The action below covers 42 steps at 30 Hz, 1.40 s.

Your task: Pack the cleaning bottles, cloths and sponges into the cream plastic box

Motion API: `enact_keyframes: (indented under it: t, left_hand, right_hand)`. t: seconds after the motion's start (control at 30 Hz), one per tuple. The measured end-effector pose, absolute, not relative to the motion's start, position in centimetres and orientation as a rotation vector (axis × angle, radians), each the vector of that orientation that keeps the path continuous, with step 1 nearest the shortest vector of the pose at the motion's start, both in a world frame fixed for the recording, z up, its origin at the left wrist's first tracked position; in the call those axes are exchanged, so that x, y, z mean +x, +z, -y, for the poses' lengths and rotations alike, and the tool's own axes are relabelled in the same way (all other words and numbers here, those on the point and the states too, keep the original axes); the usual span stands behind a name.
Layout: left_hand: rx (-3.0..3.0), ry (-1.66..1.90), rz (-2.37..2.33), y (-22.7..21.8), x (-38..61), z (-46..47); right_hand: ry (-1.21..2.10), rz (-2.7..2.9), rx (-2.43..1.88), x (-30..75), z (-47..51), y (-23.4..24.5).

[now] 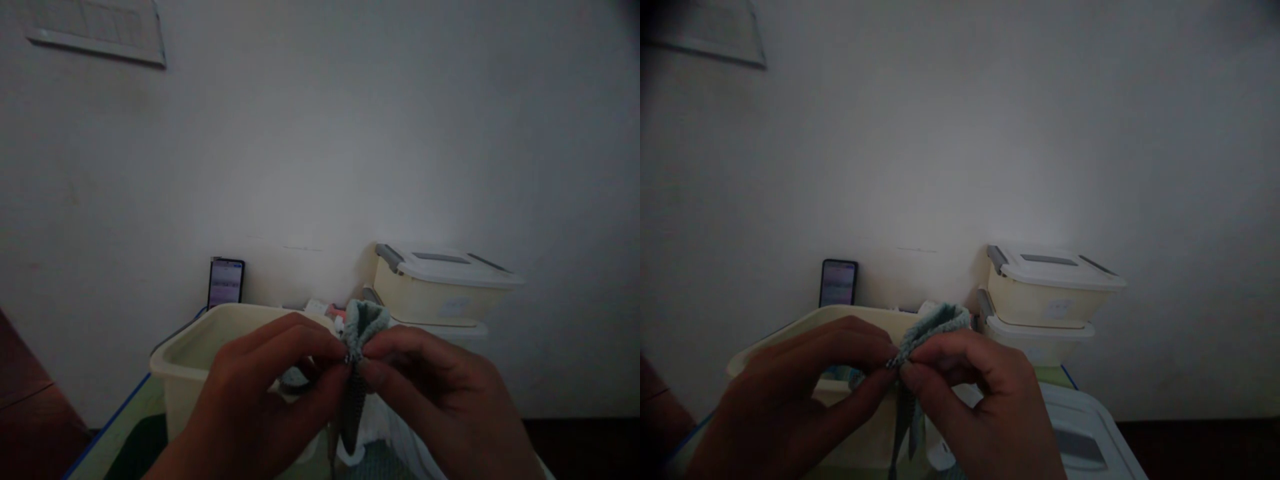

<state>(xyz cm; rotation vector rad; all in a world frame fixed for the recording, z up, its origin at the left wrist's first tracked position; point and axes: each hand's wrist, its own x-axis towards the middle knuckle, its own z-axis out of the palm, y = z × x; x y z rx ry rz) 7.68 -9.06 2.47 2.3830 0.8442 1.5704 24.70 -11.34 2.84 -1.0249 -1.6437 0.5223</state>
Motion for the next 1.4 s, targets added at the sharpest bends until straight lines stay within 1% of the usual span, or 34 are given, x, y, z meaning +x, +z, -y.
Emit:
enact_keyframes:
  t: [0.37, 0.6, 0.77, 1.0, 1.17, 1.23, 1.3, 1.4]
  left_hand:
    - [2.359, 1.453, -0.789, 2.6, 7.2, 9.0]
    - [2.379, 1.412, -0.712, 2.7, 7.0, 8.9]
    - [2.393, 1.409, -0.712, 2.4, 6.9, 9.1]
    - [2.305, 1.399, -0.837, 2.2, 6.6, 8.6]
    - [2.135, 1.482, -0.836, 2.5, 5.9, 8.6]
    - [2.045, 1.524, -0.783, 2.5, 5.6, 8.7]
    - [1.985, 1.546, -0.727, 2.6, 5.5, 8.7]
    - [1.914, 1.533, -0.7, 2.7, 5.4, 8.7]
  right_hand:
    - [0.494, 1.727, -1.015, 25.0, 11.2, 3.0]
    - [0.578, 1.687, -0.999, 24.7, 11.3, 2.9]
    - [0.568, 1.695, -1.021, 24.6, 11.5, 3.3]
    - [0.473, 1.858, -1.025, 25.2, 11.5, 3.3]
    - [0.188, 1.803, -1.145, 27.0, 10.4, 2.0]
    - [0.252, 1.814, -1.193, 27.8, 9.8, 1.5]
    - [0.448, 1.818, -1.188, 28.2, 9.4, 1.3]
    - [0.75, 1.786, -1.074, 28.2, 9.4, 1.3]
